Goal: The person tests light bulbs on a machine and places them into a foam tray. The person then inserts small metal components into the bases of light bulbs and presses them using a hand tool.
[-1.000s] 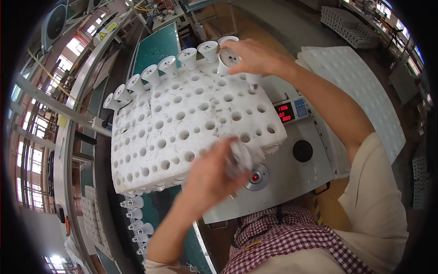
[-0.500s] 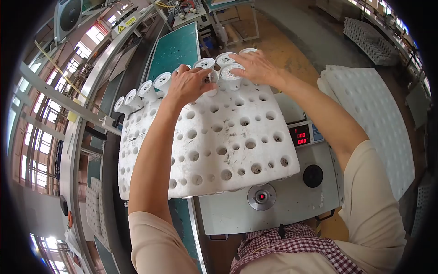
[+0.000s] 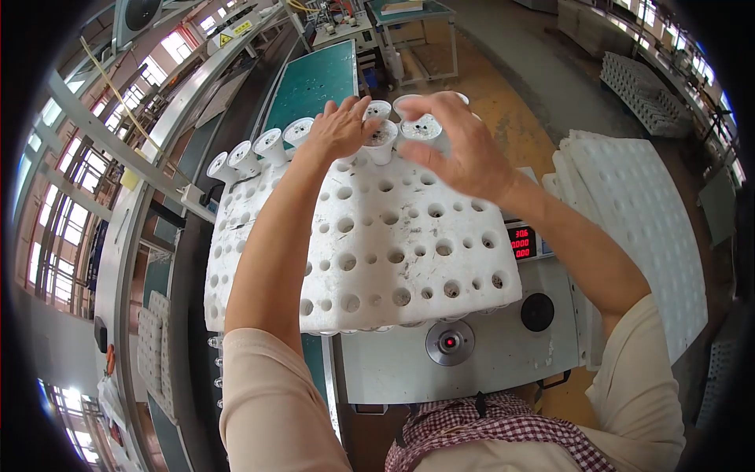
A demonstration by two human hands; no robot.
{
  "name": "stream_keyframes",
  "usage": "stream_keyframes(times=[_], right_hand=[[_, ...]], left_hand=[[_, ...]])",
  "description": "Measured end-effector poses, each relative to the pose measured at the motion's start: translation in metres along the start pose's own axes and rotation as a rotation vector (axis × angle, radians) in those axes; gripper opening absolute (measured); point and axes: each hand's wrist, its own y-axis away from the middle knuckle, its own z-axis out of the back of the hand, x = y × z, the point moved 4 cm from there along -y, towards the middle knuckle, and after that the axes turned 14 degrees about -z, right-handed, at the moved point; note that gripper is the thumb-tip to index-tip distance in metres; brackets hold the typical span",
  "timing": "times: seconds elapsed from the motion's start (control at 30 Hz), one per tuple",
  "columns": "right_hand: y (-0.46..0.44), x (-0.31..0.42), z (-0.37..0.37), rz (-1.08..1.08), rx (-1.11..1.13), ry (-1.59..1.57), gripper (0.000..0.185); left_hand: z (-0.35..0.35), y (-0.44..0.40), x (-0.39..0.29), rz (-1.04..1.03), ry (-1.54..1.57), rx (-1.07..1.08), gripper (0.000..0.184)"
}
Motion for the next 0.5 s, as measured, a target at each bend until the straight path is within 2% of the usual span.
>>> stream_keyframes(times=[0.07, 0.17, 0.23, 0.27, 0.3, 0.33, 0.37, 0.4, 0.47, 0.5], right_hand=[[0.012, 0.023, 0.000, 0.121, 0.039, 0.006, 0.041], [0.032, 0.041, 0.002, 0.147, 0.038, -0.020, 0.039], [0.045, 0.049, 0.006, 0.151, 0.028, -0.016, 0.038], [0.052, 0.051, 0.007, 0.110, 0.040, -0.054, 0.037], [0.060, 0.052, 0.008, 0.065, 0.057, -0.096, 0.036], [0.066, 0.059, 0.011, 0.036, 0.051, -0.113, 0.027], [0.074, 0.066, 0.010, 0.040, 0.068, -0.134, 0.027], [0.084, 0.071, 0.006, -0.024, 0.116, -0.159, 0.022], [0.108, 0.082, -0.018, -0.117, 0.255, -0.247, 0.013], [0.121, 0.089, -0.035, -0.143, 0.342, -0.302, 0.009]], left_hand=[[-0.004, 0.004, 0.004, -0.023, -0.023, -0.016, 0.063], [-0.012, 0.013, 0.002, 0.038, 0.016, -0.073, 0.065], [-0.015, 0.015, -0.005, 0.043, -0.053, -0.099, 0.067], [-0.012, 0.018, -0.007, 0.032, -0.078, -0.197, 0.061], [-0.011, 0.020, -0.008, 0.036, -0.071, -0.192, 0.061], [-0.001, 0.027, -0.010, 0.028, -0.018, -0.356, 0.057], [0.010, 0.039, -0.009, 0.032, 0.025, -0.519, 0.053], [0.020, 0.057, -0.018, -0.062, 0.022, -0.726, 0.044], [0.030, 0.123, -0.046, -0.133, 0.155, -0.905, 0.040], [0.036, 0.168, -0.065, -0.097, 0.207, -0.905, 0.039]])
